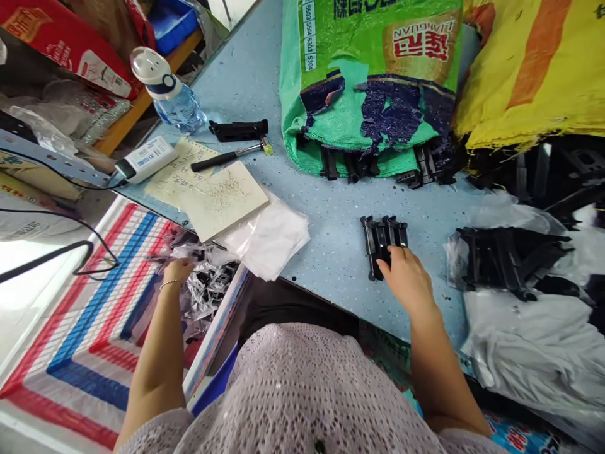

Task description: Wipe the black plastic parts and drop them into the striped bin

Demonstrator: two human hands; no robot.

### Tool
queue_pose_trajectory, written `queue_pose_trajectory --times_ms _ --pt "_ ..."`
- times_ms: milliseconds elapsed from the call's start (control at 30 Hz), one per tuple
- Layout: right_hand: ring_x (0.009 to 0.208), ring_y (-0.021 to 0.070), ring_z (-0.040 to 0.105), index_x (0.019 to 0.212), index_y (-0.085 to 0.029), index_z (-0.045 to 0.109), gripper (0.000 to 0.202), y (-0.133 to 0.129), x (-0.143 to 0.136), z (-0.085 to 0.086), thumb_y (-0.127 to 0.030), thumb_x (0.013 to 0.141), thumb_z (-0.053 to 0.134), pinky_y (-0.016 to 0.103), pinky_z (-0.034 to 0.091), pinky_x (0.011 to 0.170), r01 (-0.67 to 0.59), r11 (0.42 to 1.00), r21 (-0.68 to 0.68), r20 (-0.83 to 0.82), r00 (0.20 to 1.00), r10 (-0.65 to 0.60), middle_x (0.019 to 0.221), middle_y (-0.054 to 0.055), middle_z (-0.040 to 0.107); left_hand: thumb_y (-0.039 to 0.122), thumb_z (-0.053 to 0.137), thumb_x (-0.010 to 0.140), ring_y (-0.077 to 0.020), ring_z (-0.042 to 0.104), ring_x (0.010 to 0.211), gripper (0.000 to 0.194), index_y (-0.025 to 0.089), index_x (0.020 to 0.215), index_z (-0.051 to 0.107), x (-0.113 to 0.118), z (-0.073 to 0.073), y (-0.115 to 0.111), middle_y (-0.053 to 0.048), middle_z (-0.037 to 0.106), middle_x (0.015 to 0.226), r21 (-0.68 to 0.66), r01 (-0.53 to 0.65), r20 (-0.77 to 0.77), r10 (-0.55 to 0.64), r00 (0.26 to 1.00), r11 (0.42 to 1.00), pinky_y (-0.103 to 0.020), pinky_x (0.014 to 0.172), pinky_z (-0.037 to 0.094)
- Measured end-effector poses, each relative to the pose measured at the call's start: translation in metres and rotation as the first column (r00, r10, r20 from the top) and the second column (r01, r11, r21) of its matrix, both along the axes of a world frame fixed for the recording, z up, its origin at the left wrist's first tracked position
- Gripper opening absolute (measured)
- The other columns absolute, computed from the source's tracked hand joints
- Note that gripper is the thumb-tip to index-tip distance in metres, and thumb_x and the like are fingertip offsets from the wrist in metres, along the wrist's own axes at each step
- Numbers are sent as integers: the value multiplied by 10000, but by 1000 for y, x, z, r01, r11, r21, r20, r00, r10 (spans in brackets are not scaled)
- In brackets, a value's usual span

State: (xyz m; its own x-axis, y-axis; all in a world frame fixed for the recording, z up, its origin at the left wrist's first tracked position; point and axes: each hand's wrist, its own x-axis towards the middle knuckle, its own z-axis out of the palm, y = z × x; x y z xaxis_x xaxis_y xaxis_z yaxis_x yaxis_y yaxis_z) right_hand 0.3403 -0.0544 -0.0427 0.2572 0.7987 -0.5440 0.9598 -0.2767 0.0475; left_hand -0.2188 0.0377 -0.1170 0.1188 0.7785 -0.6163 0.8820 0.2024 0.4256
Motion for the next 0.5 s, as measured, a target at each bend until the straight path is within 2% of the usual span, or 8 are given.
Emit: queue_pose_trajectory --times_ms 100,167,200,267,300,367,433,500 --pt "964 320 699 1357 -105 538 414 -1 -2 -3 -324 1011 487 383 511 753 33 999 -19 -36 999 -34 1139 201 720 530 678 774 -218 698 627 361 178 705 719 39 37 -3 -44 700 626 -343 31 141 19 990 939 -324 605 579" --pt "952 319 715 1367 -128 557 415 2 -3 -8 -319 1004 494 393 522 759 75 997 -1 -97 993 -75 1154 196 731 503 655 856 -210 731 749 358 174 941 770 83 65 -6 -72 766 821 -465 142 397 63 915 874 -336 722 615" --pt "969 317 717 1357 -144 578 410 3 -4 -12 -324 995 507 405 530 786 110 994 25 -160 982 -104 1167 188 734 486 631 897 -200 727 762 349 177 989 765 109 75 -7 -75 764 853 -410 180 507 60 860 894 -337 739 613" --pt "1010 304 715 1326 -177 620 408 7 -10 -21 -351 962 554 427 539 856 234 970 71 -365 911 -193 1169 158 743 416 598 949 -183 702 781 299 176 1050 746 164 83 -6 -88 748 935 -104 131 558 -51 828 986 -346 776 598" --pt "1023 291 712 1314 -187 631 418 8 -14 -27 -367 941 576 431 543 882 317 946 66 -499 831 -244 1159 139 749 363 605 952 -189 693 805 257 165 1051 734 189 81 -5 -107 736 996 76 75 474 -102 874 994 -366 808 589" --pt "1029 259 711 1294 -198 639 443 11 -26 -35 -397 900 608 415 563 885 474 880 -31 -749 572 -334 1138 106 753 263 631 924 -222 677 859 153 138 947 716 226 67 0 -138 709 1003 306 71 265 -156 952 949 -397 838 572" --pt "1010 227 715 1270 -209 638 452 14 -39 -37 -416 868 646 371 588 832 563 803 -194 -882 258 -394 1127 81 750 198 622 907 -240 667 884 113 141 830 682 241 50 8 -133 687 938 351 119 163 -186 969 929 -394 836 561" --pt "964 207 726 1232 -226 641 444 19 -53 -33 -429 841 697 329 599 764 584 735 -343 -908 -7 -418 1097 63 748 163 591 902 -228 662 890 125 158 797 659 237 38 15 -103 675 896 307 113 215 -185 959 945 -367 842 550"
